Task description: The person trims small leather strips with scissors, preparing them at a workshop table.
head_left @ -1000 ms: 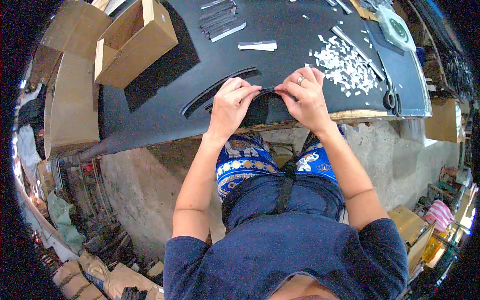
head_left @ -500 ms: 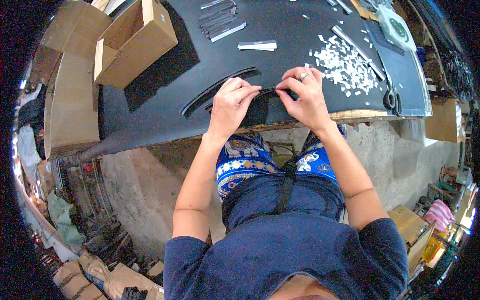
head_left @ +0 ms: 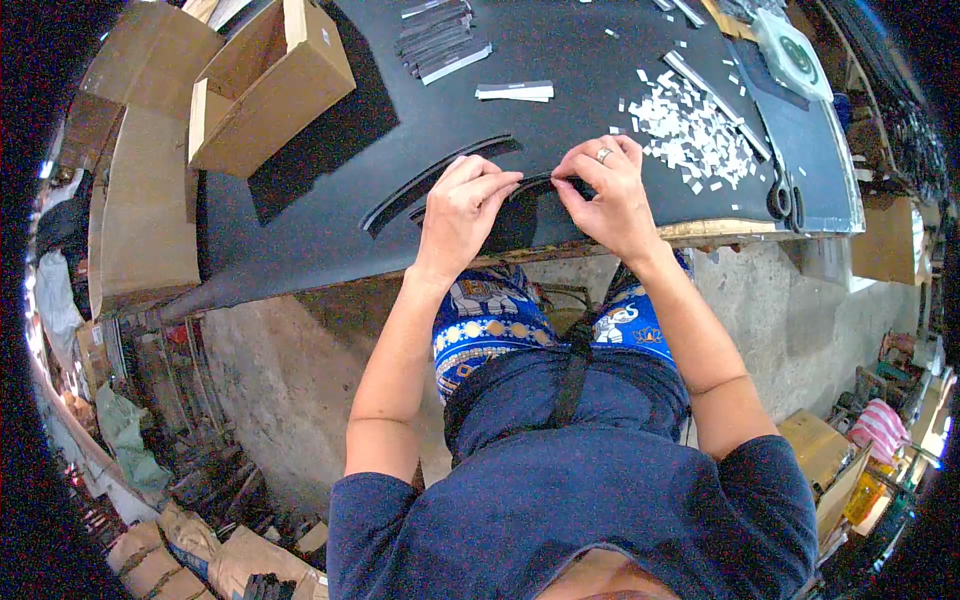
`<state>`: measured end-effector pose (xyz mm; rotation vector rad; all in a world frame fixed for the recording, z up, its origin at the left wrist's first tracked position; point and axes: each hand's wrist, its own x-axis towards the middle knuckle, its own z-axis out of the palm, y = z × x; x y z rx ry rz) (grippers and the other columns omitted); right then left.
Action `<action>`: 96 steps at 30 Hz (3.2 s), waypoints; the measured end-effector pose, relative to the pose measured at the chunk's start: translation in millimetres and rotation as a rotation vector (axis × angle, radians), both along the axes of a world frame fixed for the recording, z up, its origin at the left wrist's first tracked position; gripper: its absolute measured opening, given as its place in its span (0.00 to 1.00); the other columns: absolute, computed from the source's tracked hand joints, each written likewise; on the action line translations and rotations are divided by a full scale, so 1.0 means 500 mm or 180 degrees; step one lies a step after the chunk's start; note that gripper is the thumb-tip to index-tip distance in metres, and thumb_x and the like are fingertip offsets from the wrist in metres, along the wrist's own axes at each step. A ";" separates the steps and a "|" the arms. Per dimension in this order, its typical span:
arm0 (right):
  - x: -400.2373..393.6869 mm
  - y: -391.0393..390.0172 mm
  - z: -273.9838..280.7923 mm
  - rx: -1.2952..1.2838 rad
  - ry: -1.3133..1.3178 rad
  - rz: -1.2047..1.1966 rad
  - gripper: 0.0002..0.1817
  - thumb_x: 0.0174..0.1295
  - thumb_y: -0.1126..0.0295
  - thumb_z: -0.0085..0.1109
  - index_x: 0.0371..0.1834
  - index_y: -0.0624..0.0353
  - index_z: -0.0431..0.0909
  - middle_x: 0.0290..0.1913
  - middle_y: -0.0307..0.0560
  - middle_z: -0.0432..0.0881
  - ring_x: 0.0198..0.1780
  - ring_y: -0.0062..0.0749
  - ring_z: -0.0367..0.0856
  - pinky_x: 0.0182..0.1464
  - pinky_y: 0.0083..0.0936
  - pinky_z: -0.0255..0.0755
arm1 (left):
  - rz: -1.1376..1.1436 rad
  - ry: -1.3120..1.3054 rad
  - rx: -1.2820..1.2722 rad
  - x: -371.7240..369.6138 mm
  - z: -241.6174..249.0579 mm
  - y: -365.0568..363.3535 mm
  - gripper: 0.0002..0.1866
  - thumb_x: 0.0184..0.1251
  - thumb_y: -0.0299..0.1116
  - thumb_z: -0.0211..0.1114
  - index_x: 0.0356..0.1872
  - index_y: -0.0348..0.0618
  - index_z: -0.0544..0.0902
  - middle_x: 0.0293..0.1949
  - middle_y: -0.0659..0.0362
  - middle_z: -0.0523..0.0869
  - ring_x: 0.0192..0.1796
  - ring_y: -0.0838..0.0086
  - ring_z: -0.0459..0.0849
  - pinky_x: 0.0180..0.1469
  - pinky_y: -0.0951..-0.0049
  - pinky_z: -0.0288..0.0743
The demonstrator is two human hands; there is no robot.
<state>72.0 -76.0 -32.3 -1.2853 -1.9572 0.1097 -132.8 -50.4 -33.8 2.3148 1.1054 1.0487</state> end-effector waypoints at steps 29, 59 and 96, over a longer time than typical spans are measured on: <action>0.002 0.009 -0.008 0.0038 0.0127 0.0110 0.11 0.48 0.77 0.67 0.34 0.52 0.79 0.34 0.37 0.81 0.43 0.31 0.79 0.63 0.41 0.58 | -0.0020 0.0049 -0.0040 -0.003 0.003 0.001 0.09 0.55 0.24 0.69 0.38 0.41 0.88 0.31 0.57 0.84 0.37 0.66 0.83 0.42 0.70 0.76; 0.081 0.000 0.015 -0.2214 0.2824 0.0282 0.28 0.50 0.78 0.68 0.58 0.59 0.73 0.31 0.37 0.83 0.32 0.16 0.77 0.35 0.16 0.69 | -0.0743 -0.0669 -0.2681 0.074 0.050 0.043 0.11 0.58 0.30 0.72 0.41 0.35 0.88 0.34 0.62 0.87 0.35 0.83 0.81 0.39 0.81 0.74; 0.521 -0.111 0.051 -0.1164 -0.0944 -0.2797 0.24 0.48 0.72 0.66 0.51 0.67 0.74 0.44 0.65 0.81 0.51 0.58 0.79 0.55 0.45 0.72 | -0.0796 -0.0798 -0.3574 0.163 0.079 0.095 0.11 0.61 0.33 0.71 0.39 0.34 0.86 0.31 0.56 0.88 0.31 0.76 0.86 0.36 0.78 0.77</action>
